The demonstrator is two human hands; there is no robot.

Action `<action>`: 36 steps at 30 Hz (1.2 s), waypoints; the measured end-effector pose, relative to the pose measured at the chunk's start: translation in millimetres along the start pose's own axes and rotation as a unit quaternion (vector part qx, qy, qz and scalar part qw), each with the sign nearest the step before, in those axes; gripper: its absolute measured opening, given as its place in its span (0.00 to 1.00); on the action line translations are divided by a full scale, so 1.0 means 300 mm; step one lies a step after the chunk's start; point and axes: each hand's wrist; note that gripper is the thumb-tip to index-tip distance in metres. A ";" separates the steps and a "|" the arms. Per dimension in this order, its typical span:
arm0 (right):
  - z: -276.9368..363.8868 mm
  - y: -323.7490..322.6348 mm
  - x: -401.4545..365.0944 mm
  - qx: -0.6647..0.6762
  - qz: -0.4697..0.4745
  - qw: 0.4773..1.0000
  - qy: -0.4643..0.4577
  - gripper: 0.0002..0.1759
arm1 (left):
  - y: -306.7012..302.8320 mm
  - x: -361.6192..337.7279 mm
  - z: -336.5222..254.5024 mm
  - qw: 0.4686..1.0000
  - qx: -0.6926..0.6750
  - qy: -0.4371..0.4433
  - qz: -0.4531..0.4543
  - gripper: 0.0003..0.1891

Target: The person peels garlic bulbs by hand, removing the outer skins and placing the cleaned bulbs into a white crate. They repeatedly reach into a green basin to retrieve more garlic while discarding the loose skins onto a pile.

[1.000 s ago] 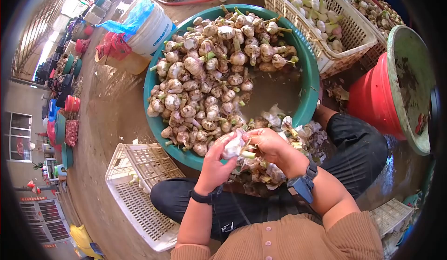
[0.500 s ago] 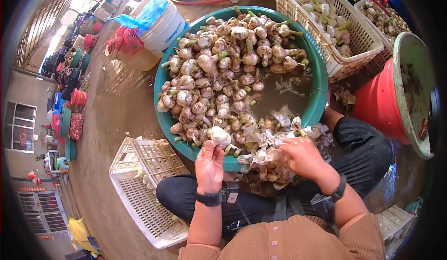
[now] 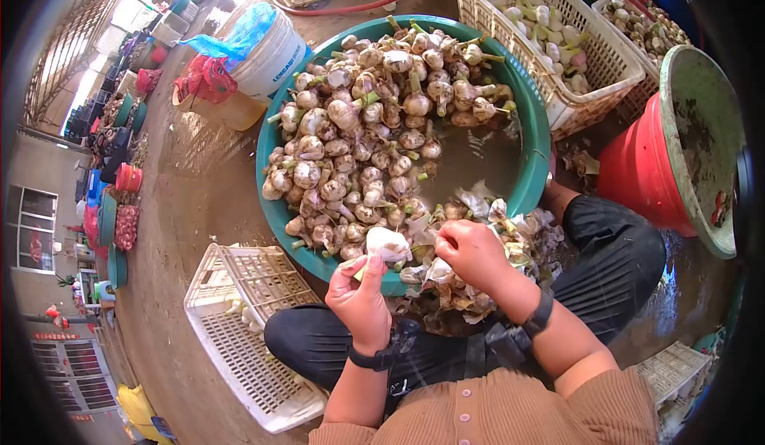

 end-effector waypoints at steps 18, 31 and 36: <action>0.084 -0.057 -0.055 0.011 0.215 0.976 0.039 0.24 | -0.087 0.092 0.041 0.933 -0.187 -0.305 -0.021 0.07; -0.401 0.064 0.618 0.575 -0.193 0.749 0.267 0.32 | -0.030 0.132 0.113 0.975 -0.077 -0.208 0.003 0.11; -0.449 0.303 0.692 0.256 -0.046 0.907 0.332 0.19 | 0.055 0.173 0.167 0.970 -0.070 -0.232 0.012 0.09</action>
Point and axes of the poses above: each hand's wrist, its own x-axis towards the middle knuckle, its own y-axis out of the palm, z = x × y, and after that the axes turned 3 degrees about x, right-handed
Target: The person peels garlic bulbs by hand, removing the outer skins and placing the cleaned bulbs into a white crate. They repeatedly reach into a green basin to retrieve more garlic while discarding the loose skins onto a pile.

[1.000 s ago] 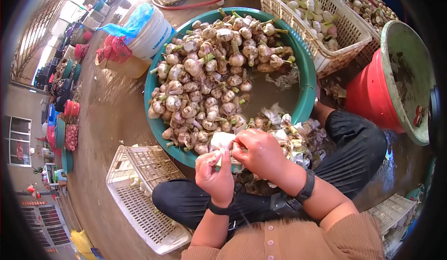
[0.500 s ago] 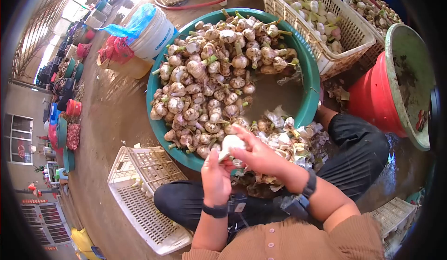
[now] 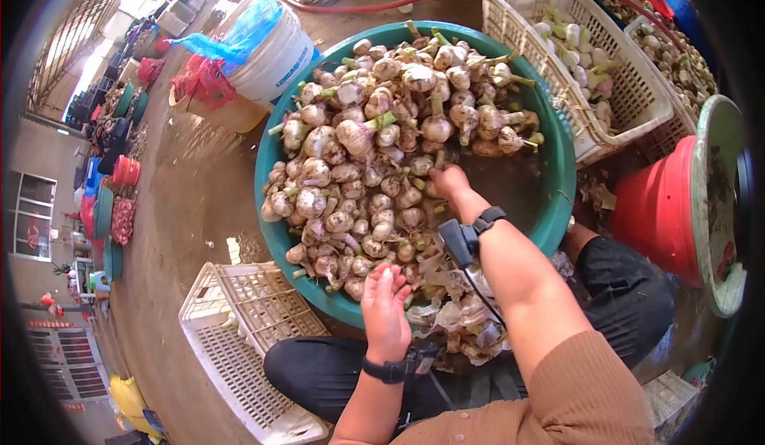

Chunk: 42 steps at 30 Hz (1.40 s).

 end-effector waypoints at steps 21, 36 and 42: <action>0.021 -0.190 -0.744 -0.112 0.319 0.941 0.009 0.10 | -0.041 -0.054 -0.021 0.961 0.161 -0.055 0.217 0.12; -0.057 -0.199 -0.696 0.189 0.245 0.944 0.115 0.12 | -0.002 -0.147 -0.091 0.483 0.656 0.542 0.206 0.21; -0.036 -0.219 -0.820 0.158 0.299 0.940 -0.053 0.15 | -0.094 -0.021 0.030 0.993 -0.046 0.017 0.104 0.07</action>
Point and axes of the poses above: each hand's wrist, its own x-axis towards the middle knuckle, its own y-axis out of the palm, z = x × y, and after that the axes turned 3 degrees about x, right-handed
